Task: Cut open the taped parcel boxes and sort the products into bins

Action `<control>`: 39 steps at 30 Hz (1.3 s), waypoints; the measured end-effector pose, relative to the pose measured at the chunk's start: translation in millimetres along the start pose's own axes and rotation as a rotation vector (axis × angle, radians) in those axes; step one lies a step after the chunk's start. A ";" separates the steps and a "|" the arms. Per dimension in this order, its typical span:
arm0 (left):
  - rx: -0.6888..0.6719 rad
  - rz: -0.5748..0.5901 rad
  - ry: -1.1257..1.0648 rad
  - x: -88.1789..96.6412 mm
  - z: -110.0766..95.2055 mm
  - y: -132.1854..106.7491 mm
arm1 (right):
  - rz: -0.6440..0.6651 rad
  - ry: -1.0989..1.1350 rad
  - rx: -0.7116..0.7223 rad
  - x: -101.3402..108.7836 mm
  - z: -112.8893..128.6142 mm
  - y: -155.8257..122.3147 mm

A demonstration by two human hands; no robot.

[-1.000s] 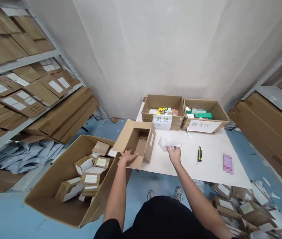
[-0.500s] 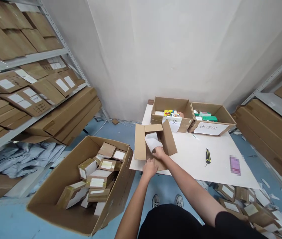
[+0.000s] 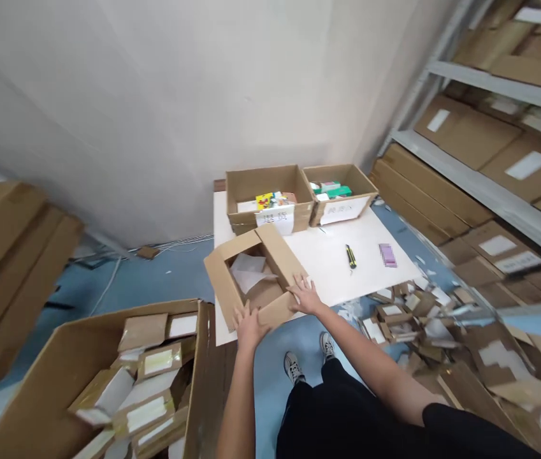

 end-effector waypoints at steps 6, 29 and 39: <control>0.041 -0.337 0.014 -19.5 -10.4 -10.3 | -0.254 0.015 0.029 -19.1 -5.2 2.9; -0.750 -0.604 -0.142 60.0 -415.0 -119.8 | -1.081 -0.043 -0.208 243.7 -214.7 -380.6; -1.407 -0.371 -0.220 -20.2 -694.5 -269.0 | -1.380 -0.202 -0.709 236.9 -331.9 -675.5</control>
Point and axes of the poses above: each hand's wrist, its own y-axis towards the middle knuckle, its own x-axis out of the back of the hand, z = x × y, the point moved 4 cm from there along y, towards the middle knuckle, and after that the axes turned 7 degrees about y, right-handed, at the moved point
